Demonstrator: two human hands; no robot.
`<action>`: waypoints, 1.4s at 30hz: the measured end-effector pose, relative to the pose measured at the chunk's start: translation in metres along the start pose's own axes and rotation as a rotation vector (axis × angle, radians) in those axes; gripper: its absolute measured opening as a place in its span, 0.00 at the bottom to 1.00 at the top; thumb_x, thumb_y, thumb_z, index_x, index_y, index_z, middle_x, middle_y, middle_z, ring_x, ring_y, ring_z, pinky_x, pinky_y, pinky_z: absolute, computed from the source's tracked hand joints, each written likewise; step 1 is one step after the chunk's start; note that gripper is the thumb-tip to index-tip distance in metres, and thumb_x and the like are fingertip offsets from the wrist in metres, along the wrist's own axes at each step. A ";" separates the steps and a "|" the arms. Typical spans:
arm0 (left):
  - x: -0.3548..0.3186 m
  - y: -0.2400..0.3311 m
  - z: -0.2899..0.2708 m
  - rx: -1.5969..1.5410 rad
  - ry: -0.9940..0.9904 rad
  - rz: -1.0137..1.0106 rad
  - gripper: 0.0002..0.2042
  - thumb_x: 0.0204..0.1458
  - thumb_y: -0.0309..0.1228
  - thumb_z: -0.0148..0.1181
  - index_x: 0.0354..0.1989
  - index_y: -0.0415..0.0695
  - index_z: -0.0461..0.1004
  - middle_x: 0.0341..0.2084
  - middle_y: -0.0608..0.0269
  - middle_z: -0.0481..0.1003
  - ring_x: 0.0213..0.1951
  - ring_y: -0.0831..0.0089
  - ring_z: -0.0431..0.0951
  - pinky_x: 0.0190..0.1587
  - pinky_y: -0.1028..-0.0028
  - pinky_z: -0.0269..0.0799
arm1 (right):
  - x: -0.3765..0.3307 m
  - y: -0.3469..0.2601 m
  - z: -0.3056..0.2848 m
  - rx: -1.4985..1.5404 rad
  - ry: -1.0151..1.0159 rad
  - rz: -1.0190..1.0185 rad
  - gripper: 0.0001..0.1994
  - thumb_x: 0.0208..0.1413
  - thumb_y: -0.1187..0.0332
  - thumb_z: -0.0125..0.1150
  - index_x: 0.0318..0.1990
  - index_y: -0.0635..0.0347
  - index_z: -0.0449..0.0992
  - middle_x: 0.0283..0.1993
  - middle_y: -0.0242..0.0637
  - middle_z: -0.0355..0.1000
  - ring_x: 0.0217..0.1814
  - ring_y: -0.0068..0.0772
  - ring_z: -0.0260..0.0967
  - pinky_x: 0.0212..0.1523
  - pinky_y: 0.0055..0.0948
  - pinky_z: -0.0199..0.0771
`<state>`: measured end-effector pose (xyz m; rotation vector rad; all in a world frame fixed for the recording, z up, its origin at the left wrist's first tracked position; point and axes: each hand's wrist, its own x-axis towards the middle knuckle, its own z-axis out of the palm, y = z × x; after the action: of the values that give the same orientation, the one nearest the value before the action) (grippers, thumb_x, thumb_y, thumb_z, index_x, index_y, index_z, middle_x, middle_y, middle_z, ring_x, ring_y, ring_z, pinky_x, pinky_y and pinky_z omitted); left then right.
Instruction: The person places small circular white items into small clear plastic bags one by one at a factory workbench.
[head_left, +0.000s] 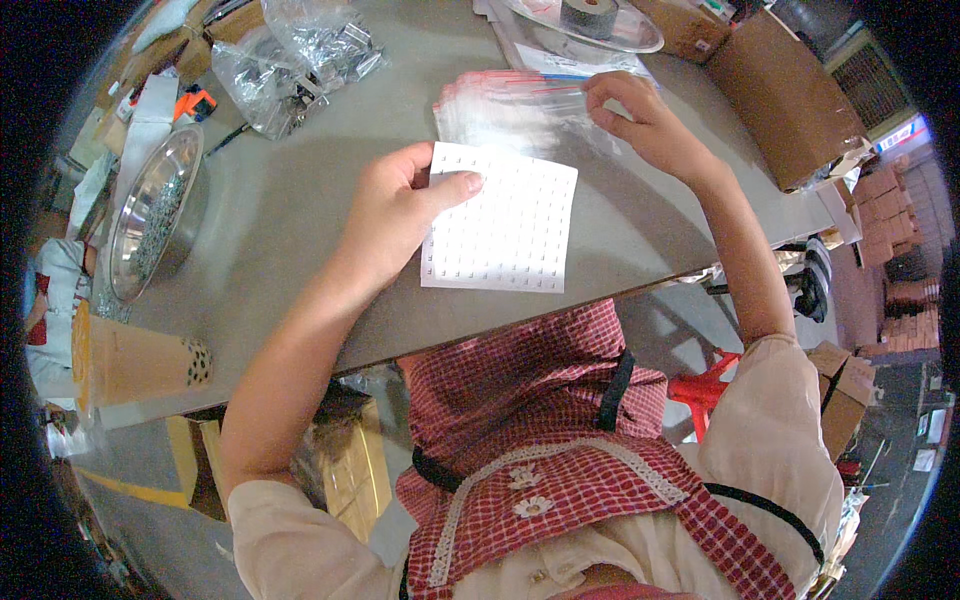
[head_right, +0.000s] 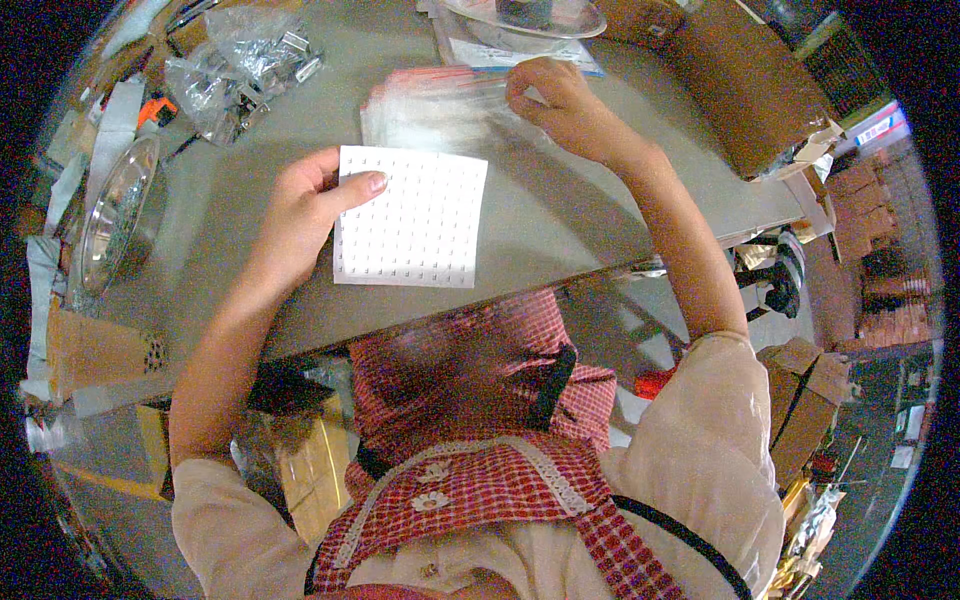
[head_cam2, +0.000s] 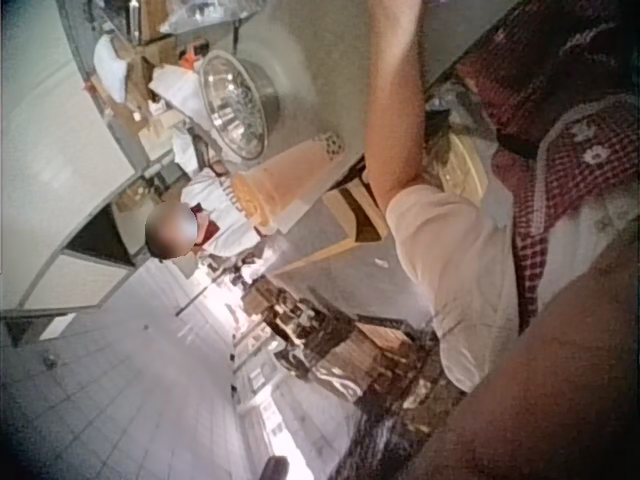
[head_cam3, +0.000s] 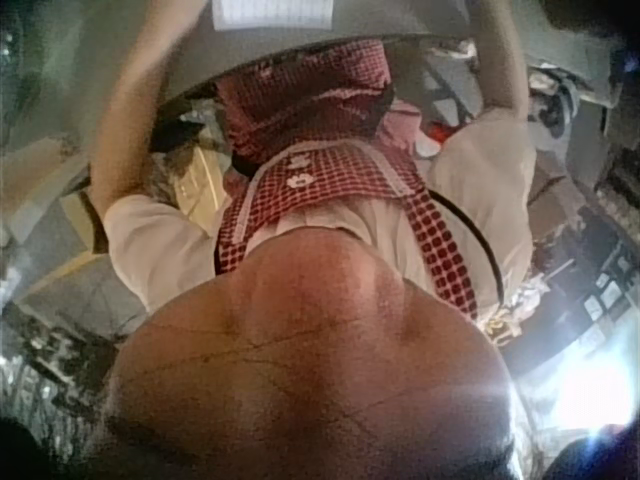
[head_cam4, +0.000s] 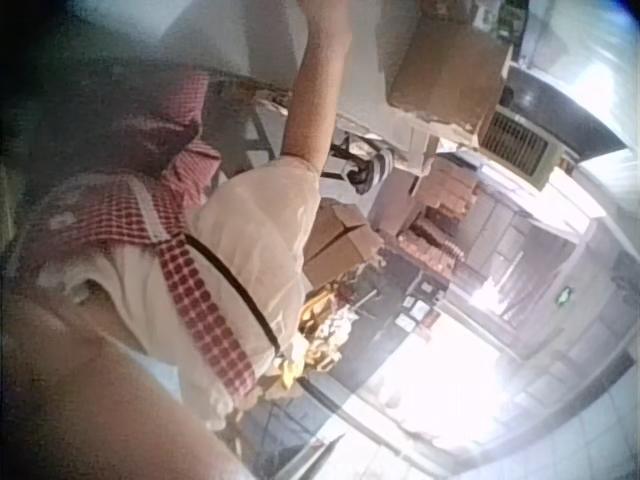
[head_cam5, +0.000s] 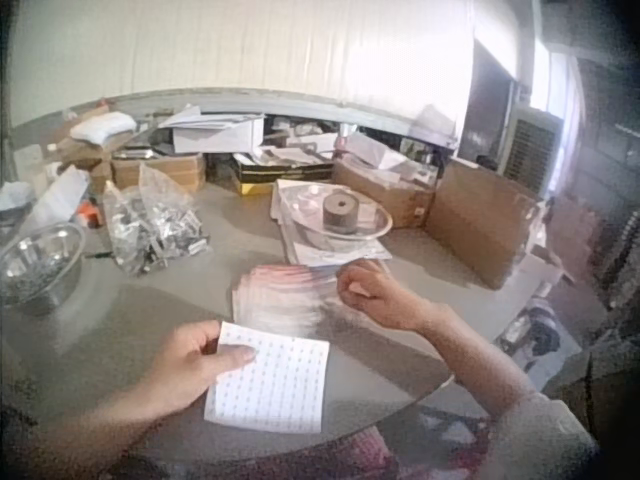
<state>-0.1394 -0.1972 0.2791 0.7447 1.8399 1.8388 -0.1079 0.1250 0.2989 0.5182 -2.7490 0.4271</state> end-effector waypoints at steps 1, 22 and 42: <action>0.000 -0.003 0.000 0.011 -0.004 0.001 0.13 0.53 0.29 0.63 0.43 0.33 0.76 0.33 0.59 0.80 0.33 0.78 0.79 0.37 0.77 0.74 | 0.003 0.008 0.004 -0.013 -0.063 0.010 0.08 0.63 0.64 0.54 0.42 0.58 0.71 0.58 0.41 0.66 0.65 0.41 0.57 0.67 0.38 0.51; 0.002 -0.007 -0.001 0.174 0.075 0.074 0.14 0.54 0.33 0.65 0.42 0.35 0.77 0.31 0.62 0.81 0.32 0.80 0.79 0.34 0.77 0.74 | -0.008 -0.095 0.011 0.278 0.069 -0.103 0.11 0.55 0.68 0.63 0.42 0.65 0.74 0.40 0.46 0.74 0.44 0.44 0.75 0.46 0.37 0.74; -0.003 -0.004 0.006 0.242 0.081 0.180 0.12 0.52 0.31 0.64 0.42 0.36 0.77 0.31 0.61 0.81 0.33 0.79 0.78 0.36 0.75 0.73 | -0.017 -0.100 0.008 0.300 0.059 -0.095 0.08 0.58 0.73 0.60 0.42 0.68 0.75 0.38 0.39 0.74 0.42 0.27 0.71 0.46 0.28 0.70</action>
<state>-0.1338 -0.1944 0.2752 0.9616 2.1360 1.7950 -0.0552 0.0381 0.3089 0.6929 -2.6038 0.8240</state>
